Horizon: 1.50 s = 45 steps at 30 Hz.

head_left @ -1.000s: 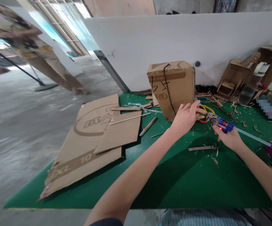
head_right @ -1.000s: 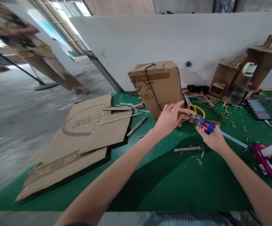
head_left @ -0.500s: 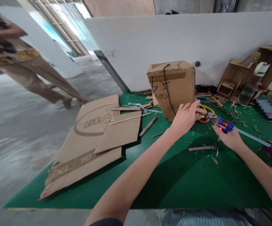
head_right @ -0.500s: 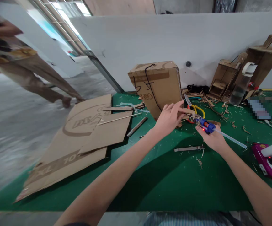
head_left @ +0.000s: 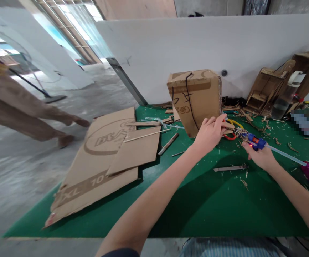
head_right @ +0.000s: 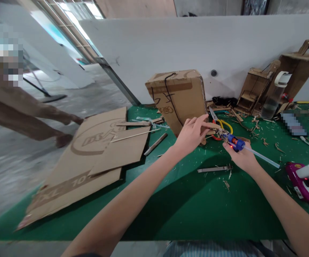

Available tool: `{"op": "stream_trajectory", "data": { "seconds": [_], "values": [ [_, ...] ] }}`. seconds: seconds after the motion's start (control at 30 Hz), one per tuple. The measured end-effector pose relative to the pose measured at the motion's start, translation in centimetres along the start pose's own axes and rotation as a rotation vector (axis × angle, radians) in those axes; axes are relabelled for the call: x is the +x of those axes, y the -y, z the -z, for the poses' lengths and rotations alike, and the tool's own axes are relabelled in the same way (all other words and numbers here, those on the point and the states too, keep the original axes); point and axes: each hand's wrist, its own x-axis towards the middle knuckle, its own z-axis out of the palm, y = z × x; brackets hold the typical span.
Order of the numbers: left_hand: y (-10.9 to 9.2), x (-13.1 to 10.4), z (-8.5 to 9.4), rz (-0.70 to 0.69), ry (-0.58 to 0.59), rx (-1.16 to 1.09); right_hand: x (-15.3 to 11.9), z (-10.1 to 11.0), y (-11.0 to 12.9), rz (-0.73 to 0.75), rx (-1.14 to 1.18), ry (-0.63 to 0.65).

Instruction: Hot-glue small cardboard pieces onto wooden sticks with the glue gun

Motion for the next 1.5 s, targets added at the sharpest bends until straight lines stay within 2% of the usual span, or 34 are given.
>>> {"op": "stream_trajectory", "data": {
  "seconds": [0.17,0.47,0.97,1.33,1.5],
  "values": [
    [-0.1,0.1,0.2,0.008,0.002,-0.011,0.0,0.0,0.1,0.019,0.057,-0.025],
    [-0.1,0.2,0.5,0.043,0.023,-0.023,-0.1,0.2,0.7,-0.025,0.013,-0.024],
    [0.3,0.0,0.3,0.052,-0.001,-0.050,0.4,0.1,-0.2,0.014,0.039,-0.054],
    [0.3,0.0,0.5,0.070,-0.006,-0.077,0.3,0.3,0.0,-0.007,0.012,-0.046],
    [0.2,0.1,0.6,0.102,-0.004,-0.088,0.6,0.2,-0.6,-0.032,0.066,-0.070]
  ]
}}
